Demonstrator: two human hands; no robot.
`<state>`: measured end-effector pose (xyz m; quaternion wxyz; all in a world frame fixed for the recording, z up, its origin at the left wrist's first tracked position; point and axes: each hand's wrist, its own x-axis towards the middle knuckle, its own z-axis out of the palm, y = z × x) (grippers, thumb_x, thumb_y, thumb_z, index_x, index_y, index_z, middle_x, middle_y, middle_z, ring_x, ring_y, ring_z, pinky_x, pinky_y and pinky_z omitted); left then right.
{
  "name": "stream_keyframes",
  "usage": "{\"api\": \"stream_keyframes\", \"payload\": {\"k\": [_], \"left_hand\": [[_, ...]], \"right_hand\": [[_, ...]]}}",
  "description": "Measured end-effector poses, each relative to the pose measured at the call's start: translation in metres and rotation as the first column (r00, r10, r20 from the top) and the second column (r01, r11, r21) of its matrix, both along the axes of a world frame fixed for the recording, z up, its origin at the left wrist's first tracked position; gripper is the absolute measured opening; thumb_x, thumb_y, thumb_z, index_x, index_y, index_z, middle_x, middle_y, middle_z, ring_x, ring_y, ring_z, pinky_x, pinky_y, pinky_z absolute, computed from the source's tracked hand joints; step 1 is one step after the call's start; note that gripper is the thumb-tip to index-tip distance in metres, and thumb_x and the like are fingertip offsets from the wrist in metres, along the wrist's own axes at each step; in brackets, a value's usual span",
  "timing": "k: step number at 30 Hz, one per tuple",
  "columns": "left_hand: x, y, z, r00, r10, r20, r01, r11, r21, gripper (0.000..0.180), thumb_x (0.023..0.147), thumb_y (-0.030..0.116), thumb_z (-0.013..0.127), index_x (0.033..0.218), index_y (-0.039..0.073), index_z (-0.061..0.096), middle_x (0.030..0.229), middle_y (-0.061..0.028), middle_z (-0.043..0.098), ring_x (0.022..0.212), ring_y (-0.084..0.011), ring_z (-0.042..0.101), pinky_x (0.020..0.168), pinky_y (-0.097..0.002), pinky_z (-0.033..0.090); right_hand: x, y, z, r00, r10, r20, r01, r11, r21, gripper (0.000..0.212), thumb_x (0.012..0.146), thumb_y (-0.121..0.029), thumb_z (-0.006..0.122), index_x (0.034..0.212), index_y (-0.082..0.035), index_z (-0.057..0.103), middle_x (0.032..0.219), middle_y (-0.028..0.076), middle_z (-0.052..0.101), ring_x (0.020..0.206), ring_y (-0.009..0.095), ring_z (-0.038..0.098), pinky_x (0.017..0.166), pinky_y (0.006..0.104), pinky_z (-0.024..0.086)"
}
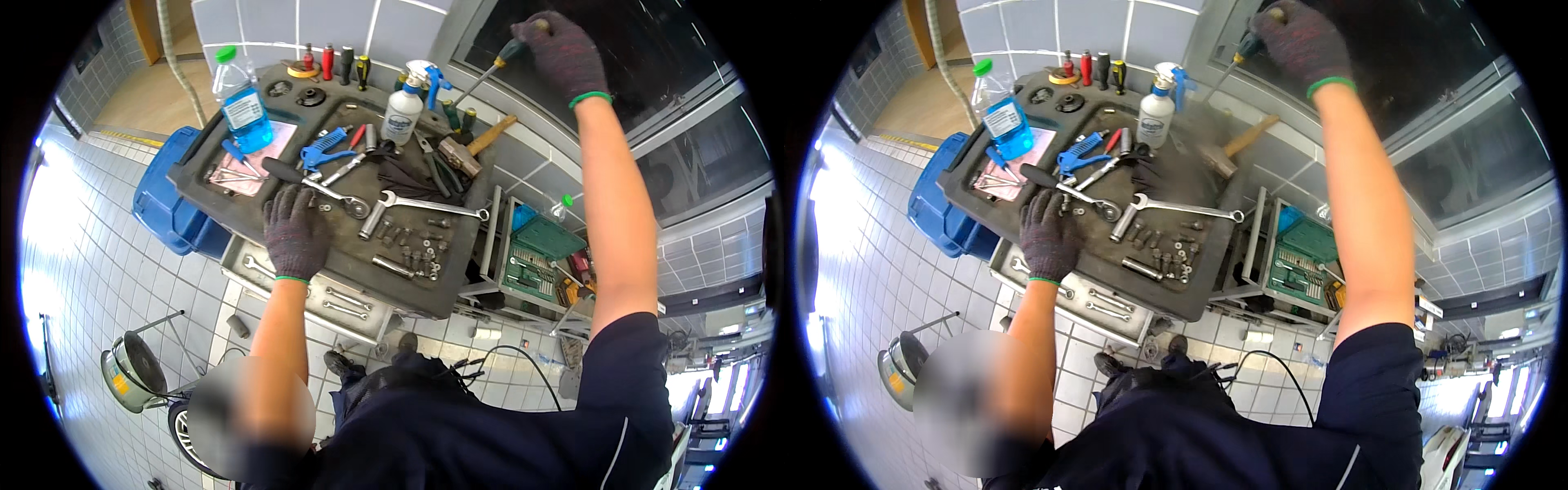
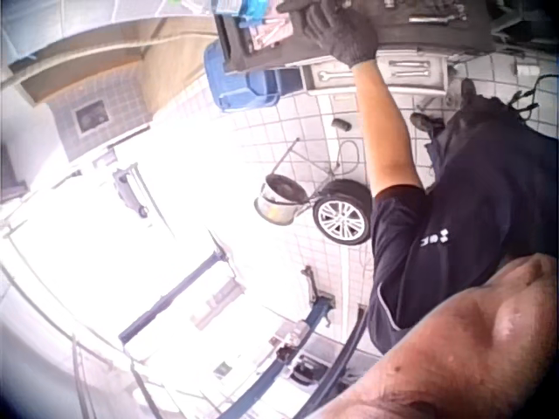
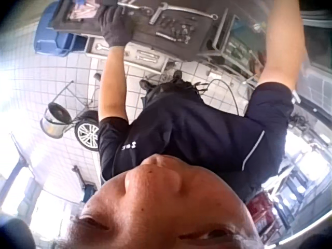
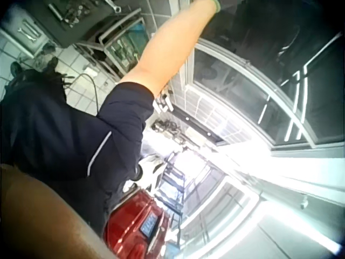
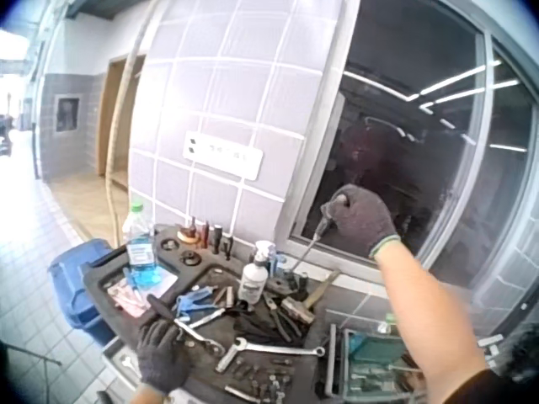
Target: The person walks through a garage, picks up a wrench from the floor, and hands it to a coworker. The person then moves to a tool cart, opens several drawers, and organizes various wrenches and sockets into their designated slots. Finally, the person retrieves a new part from a box on a shelf.
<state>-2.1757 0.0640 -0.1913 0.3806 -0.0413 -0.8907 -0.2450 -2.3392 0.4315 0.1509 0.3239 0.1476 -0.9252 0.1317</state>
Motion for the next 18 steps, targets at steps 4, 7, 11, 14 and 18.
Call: {"api": "stream_keyframes", "payload": {"k": [4, 7, 11, 14, 18], "left_hand": [[-0.011, 0.016, -0.003, 0.996, -0.035, 0.079, 0.035, 0.999, 0.001, 0.045, 0.085, 0.016, 0.072, 0.129, 0.007, 0.069, 0.141, -0.0208, 0.064, 0.136, -0.0427, 0.055, 0.118, -0.0562, 0.04], [-0.012, 0.016, -0.002, 0.993, -0.005, 0.117, 0.007, 1.0, -0.018, 0.049, 0.084, 0.016, 0.073, 0.133, 0.006, 0.068, 0.143, -0.0215, 0.063, 0.137, -0.0461, 0.054, 0.117, -0.0562, 0.042], [-0.014, 0.012, -0.008, 0.985, 0.033, 0.168, -0.026, 0.999, -0.041, 0.05, 0.087, 0.016, 0.071, 0.136, 0.005, 0.067, 0.146, -0.023, 0.061, 0.138, -0.0475, 0.053, 0.119, -0.0558, 0.041], [-0.014, 0.008, -0.009, 0.986, 0.037, 0.164, -0.03, 0.999, -0.042, 0.05, 0.091, 0.016, 0.067, 0.14, 0.006, 0.065, 0.148, -0.0232, 0.061, 0.139, -0.0471, 0.052, 0.119, -0.0547, 0.041], [-0.019, 0.007, -0.017, 0.988, 0.015, 0.153, -0.008, 0.999, -0.043, 0.054, 0.092, 0.018, 0.064, 0.145, 0.007, 0.061, 0.152, -0.0207, 0.058, 0.141, -0.0446, 0.052, 0.12, -0.0532, 0.041]], "right_hand": [[-0.053, 0.041, -0.076, 0.985, -0.159, 0.071, 0.158, 0.987, 0.017, 0.044, 0.091, -0.053, 0.067, 0.11, -0.014, 0.076, 0.113, 0.017, 0.076, 0.108, 0.04, 0.072, 0.095, 0.0492, 0.057], [-0.076, 0.023, -0.096, 0.969, -0.179, 0.171, 0.178, 0.984, 0.022, 0.043, 0.092, -0.051, 0.068, 0.113, -0.015, 0.075, 0.116, 0.016, 0.077, 0.111, 0.04, 0.072, 0.096, 0.0485, 0.056], [-0.111, 0.02, -0.123, 0.965, -0.115, 0.234, 0.098, 0.992, 0.083, 0.047, 0.092, -0.053, 0.068, 0.119, -0.015, 0.075, 0.119, 0.017, 0.076, 0.114, 0.04, 0.071, 0.097, 0.0499, 0.056], [-0.127, 0.012, -0.141, 0.943, -0.073, 0.325, 0.011, 0.982, 0.19, 0.061, 0.093, -0.059, 0.066, 0.13, -0.012, 0.071, 0.128, 0.02, 0.073, 0.122, 0.04, 0.067, 0.103, 0.0495, 0.054], [-0.135, 0.011, -0.18, 0.886, -0.232, 0.4, 0.08, 0.929, 0.362, 0.087, 0.093, -0.069, 0.063, 0.158, -0.013, 0.051, 0.15, 0.021, 0.062, 0.137, 0.038, 0.062, 0.113, 0.0489, 0.049]]}}
